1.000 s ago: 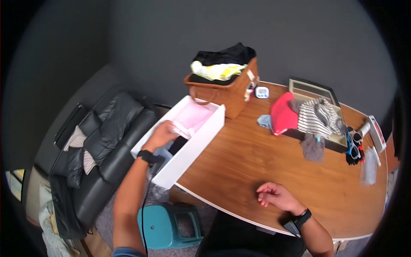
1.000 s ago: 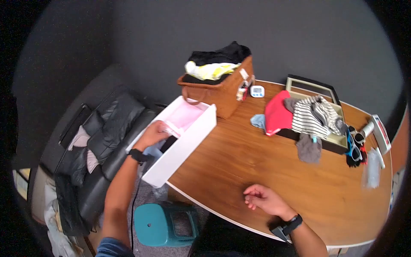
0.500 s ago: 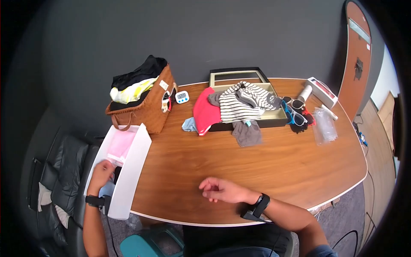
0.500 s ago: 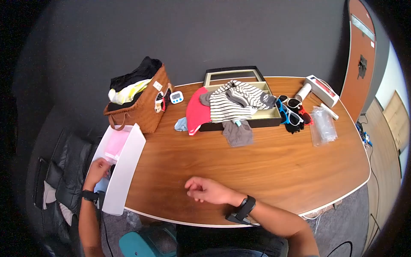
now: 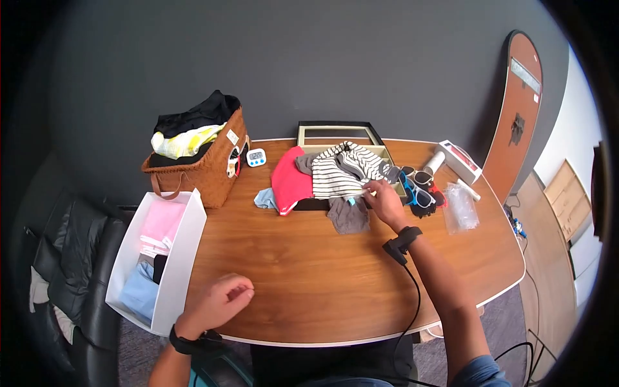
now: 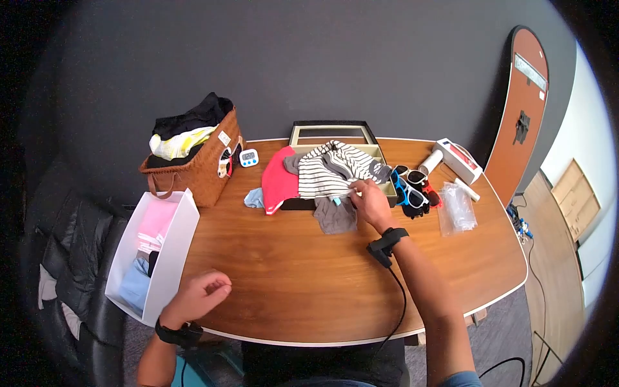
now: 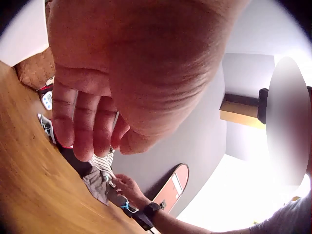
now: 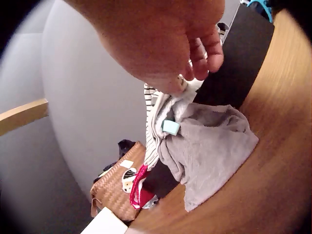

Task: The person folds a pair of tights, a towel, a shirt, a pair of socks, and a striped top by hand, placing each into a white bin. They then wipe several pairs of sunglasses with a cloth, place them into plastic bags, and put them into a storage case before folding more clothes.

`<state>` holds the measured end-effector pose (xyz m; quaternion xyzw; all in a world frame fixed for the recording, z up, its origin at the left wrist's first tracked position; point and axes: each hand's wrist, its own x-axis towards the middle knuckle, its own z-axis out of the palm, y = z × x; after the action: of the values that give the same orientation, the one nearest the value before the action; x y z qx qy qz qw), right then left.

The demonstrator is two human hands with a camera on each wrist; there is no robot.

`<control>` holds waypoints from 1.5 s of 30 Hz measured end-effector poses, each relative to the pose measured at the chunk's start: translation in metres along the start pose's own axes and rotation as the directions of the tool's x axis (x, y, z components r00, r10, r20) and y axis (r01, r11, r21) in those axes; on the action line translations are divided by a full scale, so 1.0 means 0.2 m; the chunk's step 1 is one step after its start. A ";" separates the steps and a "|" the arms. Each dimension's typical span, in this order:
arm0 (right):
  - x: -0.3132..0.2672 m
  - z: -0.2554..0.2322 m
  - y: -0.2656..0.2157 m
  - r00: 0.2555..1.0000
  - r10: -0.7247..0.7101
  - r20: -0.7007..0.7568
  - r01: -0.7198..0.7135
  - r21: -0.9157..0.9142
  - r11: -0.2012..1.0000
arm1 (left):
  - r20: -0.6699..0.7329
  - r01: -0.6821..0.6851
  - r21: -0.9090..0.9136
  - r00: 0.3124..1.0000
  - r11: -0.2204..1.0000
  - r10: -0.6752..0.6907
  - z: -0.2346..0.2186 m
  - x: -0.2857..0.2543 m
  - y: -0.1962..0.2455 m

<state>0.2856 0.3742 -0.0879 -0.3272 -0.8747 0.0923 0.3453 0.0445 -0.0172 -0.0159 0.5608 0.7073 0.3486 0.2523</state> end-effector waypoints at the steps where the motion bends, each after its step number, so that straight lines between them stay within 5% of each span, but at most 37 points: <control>1: 0.03 -0.02 -0.02 0.998 0.070 -0.008 -0.069 0.062 0.996 | 0.022 -0.021 -0.008 1.000 1.000 0.021 0.02 0.00 0.00; 4: 0.20 -0.15 -0.02 0.989 0.147 0.021 -0.148 0.219 0.964 | 0.038 -0.054 -0.036 0.998 0.998 0.055 0.06 -0.02 -0.02; 6: 0.36 -0.25 -0.05 0.981 0.064 -0.185 0.005 0.353 0.936 | 0.040 0.046 -0.060 0.998 0.997 -0.043 0.06 -0.02 -0.02; 8: 0.44 -0.47 -0.23 0.978 0.187 -0.091 -0.092 0.619 0.780 | 0.065 0.058 -0.087 0.996 0.994 -0.053 0.08 0.01 -0.06; 12: 0.49 -0.82 -0.53 0.989 0.126 -0.081 -0.019 0.765 0.644 | 0.057 0.093 -0.246 0.995 0.965 -0.081 0.10 0.15 -0.05; 14: 0.46 -0.93 -0.63 0.992 0.065 -0.104 0.048 0.816 0.576 | -0.175 -0.273 -0.230 0.956 0.934 0.236 0.15 0.25 0.00; 17: 0.36 -1.03 -0.81 0.990 0.094 -0.109 0.047 0.863 0.503 | -0.225 -0.408 -0.218 0.905 0.886 0.361 0.14 0.36 0.19; 20: 0.26 -1.07 -0.89 0.998 0.040 -0.054 0.030 0.888 0.459 | -0.198 -0.537 -0.140 0.839 0.832 0.507 0.20 0.40 0.42; 22: 0.21 -1.09 -0.91 0.997 -0.049 0.054 -0.027 0.894 0.447 | -0.091 -0.488 -0.246 0.872 0.838 0.481 0.21 0.36 0.58; 24: 0.17 -1.10 -0.91 0.999 -0.008 0.052 -0.041 0.876 0.480 | 0.033 -0.613 -0.170 0.779 0.771 0.626 0.23 0.42 0.52; 27: 0.10 -1.12 -0.93 0.998 0.060 0.036 -0.060 0.877 0.477 | -0.010 -0.350 -0.656 0.890 0.669 0.456 0.31 0.44 0.46; 30: 0.08 -1.10 -0.87 1.000 -0.004 0.002 0.000 0.820 0.573 | 0.100 -0.224 -0.795 0.868 0.564 0.486 0.35 0.42 0.45; 34: 0.04 -1.10 -0.90 0.998 -0.021 0.060 -0.035 0.800 0.599 | 0.177 -0.235 -0.658 0.875 0.715 0.451 0.47 0.34 0.43; 38: 0.03 -1.09 -0.96 0.999 -0.045 0.010 0.015 0.847 0.531 | 0.071 -0.347 -0.428 0.907 0.834 0.414 0.58 0.32 0.42; 39: 0.03 -1.10 -0.98 0.998 -0.030 -0.056 0.063 0.862 0.503 | -0.095 -0.429 -0.348 0.900 0.833 0.425 0.60 0.33 0.44; 40: 0.03 -1.11 -0.99 0.992 -0.013 -0.122 0.113 0.873 0.475 | -0.096 -0.431 -0.346 0.900 0.833 0.425 0.60 0.34 0.42; 42: 0.03 -1.17 -0.97 0.982 0.049 -0.181 0.142 0.887 0.439 | 0.022 -0.169 -0.386 0.981 0.907 0.192 0.59 0.37 0.34; 43: 0.02 -1.20 -0.97 0.977 0.073 -0.201 0.150 0.886 0.438 | -0.156 -0.280 -0.349 0.958 0.894 0.239 0.58 0.40 0.29; 45: -0.02 -1.26 -0.89 0.964 0.168 -0.208 0.111 0.883 0.456 | -0.220 -0.230 -0.347 0.962 0.909 0.160 0.45 0.42 0.24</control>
<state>0.3651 0.2187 0.1655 -0.1228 -0.6373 0.4959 0.5769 0.1221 0.0889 -0.0322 0.5362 0.5899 0.5497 0.2496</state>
